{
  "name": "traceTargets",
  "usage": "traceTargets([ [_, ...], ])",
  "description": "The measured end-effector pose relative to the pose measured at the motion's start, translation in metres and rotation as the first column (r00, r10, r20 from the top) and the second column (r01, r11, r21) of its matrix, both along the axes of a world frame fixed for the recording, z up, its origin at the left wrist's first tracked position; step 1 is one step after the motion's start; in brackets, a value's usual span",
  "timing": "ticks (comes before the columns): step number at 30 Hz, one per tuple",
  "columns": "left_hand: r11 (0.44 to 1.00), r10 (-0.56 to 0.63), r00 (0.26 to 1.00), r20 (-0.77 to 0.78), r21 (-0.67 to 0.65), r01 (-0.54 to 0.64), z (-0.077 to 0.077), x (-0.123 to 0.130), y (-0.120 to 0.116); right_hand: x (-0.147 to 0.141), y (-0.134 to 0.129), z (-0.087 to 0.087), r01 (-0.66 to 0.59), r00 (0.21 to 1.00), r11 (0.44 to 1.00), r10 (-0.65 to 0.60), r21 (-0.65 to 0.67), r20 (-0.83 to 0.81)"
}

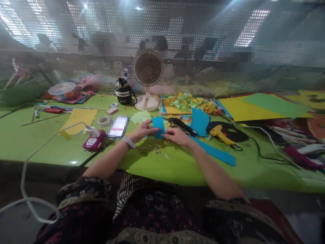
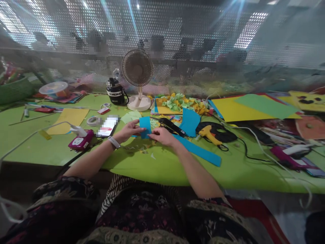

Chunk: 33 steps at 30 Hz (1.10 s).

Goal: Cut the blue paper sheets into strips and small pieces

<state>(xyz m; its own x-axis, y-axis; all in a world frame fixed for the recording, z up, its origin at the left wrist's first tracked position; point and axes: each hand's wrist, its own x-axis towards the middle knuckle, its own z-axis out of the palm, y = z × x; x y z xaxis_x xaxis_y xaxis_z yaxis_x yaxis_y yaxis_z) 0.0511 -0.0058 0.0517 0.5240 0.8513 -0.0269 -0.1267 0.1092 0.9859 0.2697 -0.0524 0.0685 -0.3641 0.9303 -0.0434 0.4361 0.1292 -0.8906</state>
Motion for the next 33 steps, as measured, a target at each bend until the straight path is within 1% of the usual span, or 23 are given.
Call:
traceTargets([
  [1,1.000,0.019,1.000,0.011,0.003,-0.019,0.000,0.000,0.001,0.001,0.001,-0.001,0.010,0.998,0.999,-0.013,0.043,0.061],
  [3,0.998,0.062,0.997,0.038,0.003,-0.062,-0.001,-0.001,0.004,0.006,0.002,-0.001,0.042,0.965,0.979,-0.091,0.200,0.245],
  [4,0.996,0.084,0.995,0.048,-0.004,-0.084,0.000,-0.002,0.005,0.009,0.003,-0.001,0.038,0.925,0.957,-0.142,0.287,0.353],
  [5,0.995,0.103,0.993,0.057,-0.016,-0.102,0.000,-0.003,0.006,0.012,0.004,-0.001,0.006,0.871,0.936,-0.178,0.352,0.459],
  [6,0.993,0.116,0.991,0.064,-0.031,-0.114,0.000,-0.003,0.006,0.014,0.006,-0.002,-0.047,0.812,0.922,-0.189,0.385,0.552],
  [7,0.991,0.125,0.990,0.071,-0.048,-0.121,0.001,-0.004,0.007,0.016,0.007,-0.004,-0.106,0.759,0.916,-0.178,0.388,0.626],
  [9,0.989,0.131,0.988,0.086,-0.075,-0.125,0.002,-0.005,0.008,0.018,0.008,-0.007,-0.186,0.693,0.917,-0.131,0.352,0.709],
  [10,0.989,0.130,0.987,0.094,-0.083,-0.122,0.002,-0.006,0.008,0.018,0.009,-0.008,-0.203,0.683,0.918,-0.117,0.341,0.721],
  [12,0.990,0.125,0.986,0.110,-0.085,-0.116,0.002,-0.006,0.010,0.018,0.010,-0.011,-0.202,0.688,0.918,-0.115,0.342,0.716],
  [14,0.990,0.126,0.984,0.128,-0.074,-0.117,0.001,-0.006,0.011,0.017,0.010,-0.011,-0.186,0.704,0.920,-0.121,0.345,0.700],
  [16,0.990,0.133,0.981,0.145,-0.064,-0.124,0.001,-0.007,0.012,0.017,0.011,-0.011,-0.145,0.725,0.927,-0.138,0.345,0.675],
  [19,0.987,0.159,0.975,0.156,-0.062,-0.151,0.002,-0.008,0.014,0.018,0.014,-0.011,0.004,0.773,0.945,-0.210,0.327,0.598],
  [22,0.980,0.194,0.967,0.165,-0.066,-0.185,0.004,-0.009,0.016,0.020,0.017,-0.012,0.169,0.837,0.941,-0.294,0.294,0.462],
  [24,0.976,0.214,0.962,0.168,-0.074,-0.204,0.005,-0.010,0.017,0.023,0.019,-0.013,0.206,0.876,0.926,-0.318,0.315,0.363],
  [27,0.973,0.226,0.959,0.173,-0.078,-0.215,0.007,-0.011,0.018,0.029,0.020,-0.011,0.153,0.902,0.878,-0.312,0.452,0.299],
  [30,0.977,0.213,0.958,0.194,-0.068,-0.204,0.009,-0.012,0.018,0.037,0.018,-0.005,0.038,0.894,0.813,-0.288,0.581,0.345],
  [33,0.976,0.213,0.955,0.206,-0.080,-0.201,0.010,-0.015,0.020,0.046,0.013,0.002,-0.057,0.864,0.773,-0.279,0.632,0.419],
])
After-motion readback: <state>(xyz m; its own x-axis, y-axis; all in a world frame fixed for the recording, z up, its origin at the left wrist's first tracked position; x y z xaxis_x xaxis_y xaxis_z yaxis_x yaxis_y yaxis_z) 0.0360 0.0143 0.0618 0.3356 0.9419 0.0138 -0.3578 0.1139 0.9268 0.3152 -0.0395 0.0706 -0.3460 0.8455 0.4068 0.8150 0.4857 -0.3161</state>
